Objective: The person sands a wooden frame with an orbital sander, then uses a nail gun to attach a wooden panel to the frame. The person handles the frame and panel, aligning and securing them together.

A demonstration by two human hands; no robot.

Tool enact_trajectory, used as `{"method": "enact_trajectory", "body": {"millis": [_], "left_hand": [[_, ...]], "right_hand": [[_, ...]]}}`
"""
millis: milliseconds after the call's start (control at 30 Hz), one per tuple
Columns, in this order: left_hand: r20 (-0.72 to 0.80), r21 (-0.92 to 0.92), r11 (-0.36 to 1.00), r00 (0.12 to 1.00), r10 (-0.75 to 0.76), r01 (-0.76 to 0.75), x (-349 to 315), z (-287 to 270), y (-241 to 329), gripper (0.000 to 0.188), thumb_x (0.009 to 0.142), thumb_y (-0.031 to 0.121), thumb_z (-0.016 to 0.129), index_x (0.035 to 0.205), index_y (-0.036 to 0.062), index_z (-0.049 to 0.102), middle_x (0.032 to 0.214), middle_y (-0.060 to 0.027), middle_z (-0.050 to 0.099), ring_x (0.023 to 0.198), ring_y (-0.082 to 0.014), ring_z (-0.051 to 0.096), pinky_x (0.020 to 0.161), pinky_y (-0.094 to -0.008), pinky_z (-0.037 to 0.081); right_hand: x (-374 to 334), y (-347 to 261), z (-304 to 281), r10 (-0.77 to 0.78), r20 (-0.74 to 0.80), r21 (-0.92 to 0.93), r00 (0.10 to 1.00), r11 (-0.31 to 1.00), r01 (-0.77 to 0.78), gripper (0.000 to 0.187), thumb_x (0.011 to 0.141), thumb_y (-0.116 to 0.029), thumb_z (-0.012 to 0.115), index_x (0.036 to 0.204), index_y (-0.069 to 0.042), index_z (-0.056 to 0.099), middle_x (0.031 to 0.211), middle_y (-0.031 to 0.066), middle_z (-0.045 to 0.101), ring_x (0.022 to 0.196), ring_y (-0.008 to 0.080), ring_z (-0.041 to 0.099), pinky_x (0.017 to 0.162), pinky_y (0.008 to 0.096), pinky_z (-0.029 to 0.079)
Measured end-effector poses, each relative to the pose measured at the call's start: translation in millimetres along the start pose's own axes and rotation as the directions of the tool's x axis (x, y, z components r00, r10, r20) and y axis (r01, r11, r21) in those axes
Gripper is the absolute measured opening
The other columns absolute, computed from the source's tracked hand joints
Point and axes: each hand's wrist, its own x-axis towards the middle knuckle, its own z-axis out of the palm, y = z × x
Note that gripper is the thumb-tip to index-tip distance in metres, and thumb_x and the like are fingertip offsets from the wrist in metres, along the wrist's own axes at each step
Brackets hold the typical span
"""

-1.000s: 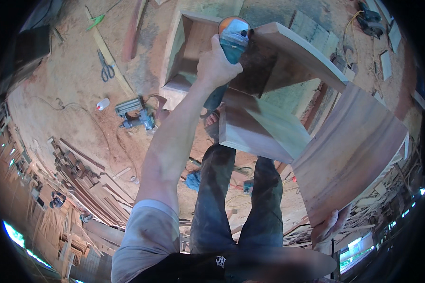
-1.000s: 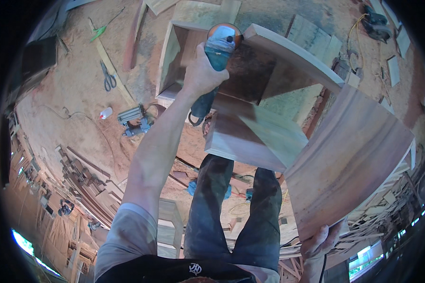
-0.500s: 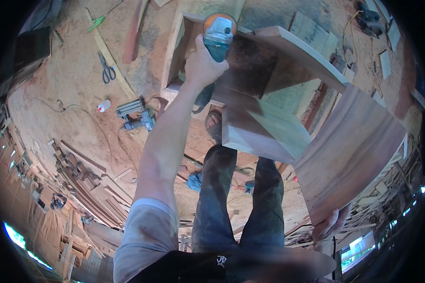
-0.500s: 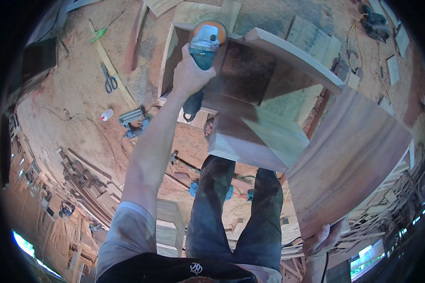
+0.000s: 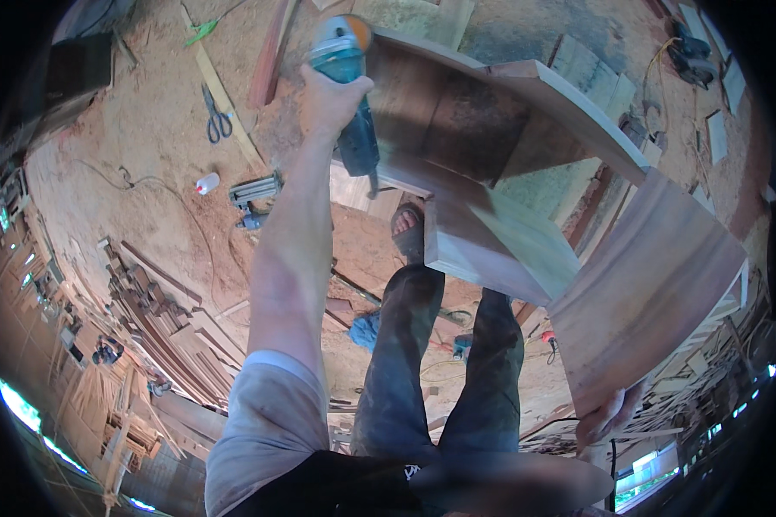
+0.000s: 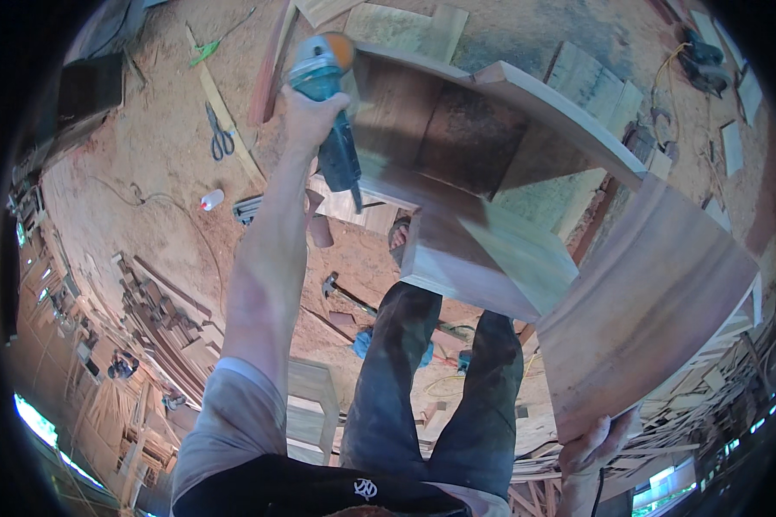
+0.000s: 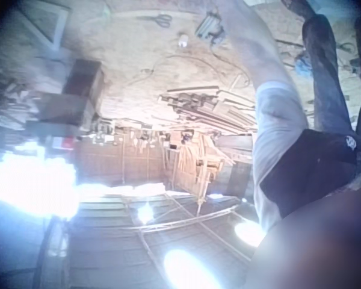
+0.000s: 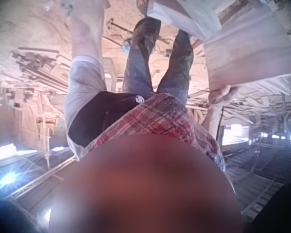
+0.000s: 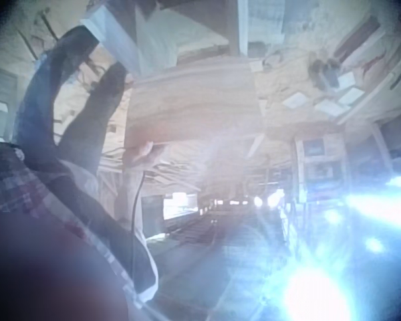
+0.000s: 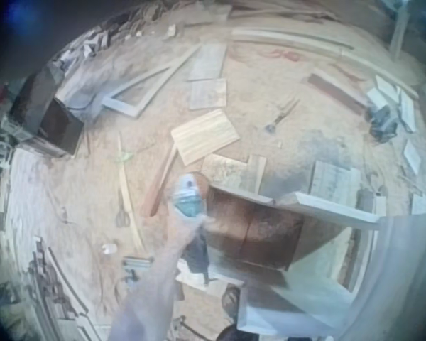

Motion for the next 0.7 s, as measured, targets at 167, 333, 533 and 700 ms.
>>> {"method": "enact_trajectory", "body": {"millis": [167,333,533,700], "left_hand": [[-0.061,-0.200,0.979,0.997,-0.044,0.031,0.2,4.2,0.6,0.091,0.065,0.036,0.086,0.131,-0.0050,0.039,0.115,-0.0271,0.067,0.108,-0.0382,0.069,0.094,-0.0446,0.054],[0.118,-0.098,0.993,0.990,0.079,-0.067,-32.5,7.8,33.2,0.088,0.066,0.035,0.084,0.130,-0.0045,0.038,0.113,-0.0272,0.067,0.103,-0.0387,0.071,0.092,-0.0465,0.055],[0.297,0.178,0.967,0.947,0.124,-0.183,-60.2,31.0,53.1,0.090,0.070,0.036,0.079,0.139,0.0008,0.033,0.112,-0.0308,0.069,0.102,-0.0457,0.071,0.093,-0.0515,0.056],[0.176,0.017,0.993,0.978,0.116,-0.121,-44.1,19.5,48.8,0.088,0.069,0.036,0.079,0.137,0.0018,0.035,0.107,-0.0292,0.070,0.099,-0.0458,0.071,0.091,-0.0500,0.057]], "right_hand": [[-3.0,-0.4,1.9,-0.021,0.045,0.052,0.999,0.998,0.018,0.070,0.107,-0.038,0.039,0.158,0.010,0.031,0.158,0.0266,0.040,0.142,0.0361,0.044,0.117,0.0451,0.035],[-1.0,-4.9,-0.6,-0.068,0.045,0.007,0.997,0.998,0.068,0.070,0.107,-0.037,0.039,0.158,0.010,0.031,0.159,0.0271,0.039,0.141,0.0360,0.044,0.117,0.0451,0.035],[2.1,-7.2,-0.7,-0.020,0.044,0.019,0.999,1.000,0.019,0.073,0.107,-0.038,0.038,0.160,0.010,0.025,0.160,0.0288,0.036,0.144,0.0366,0.043,0.116,0.0465,0.038],[0.6,-4.6,-1.5,-0.046,0.007,0.006,0.999,0.999,0.046,0.071,0.108,-0.038,0.040,0.160,0.008,0.028,0.160,0.0260,0.037,0.143,0.0347,0.043,0.117,0.0456,0.035]]}}
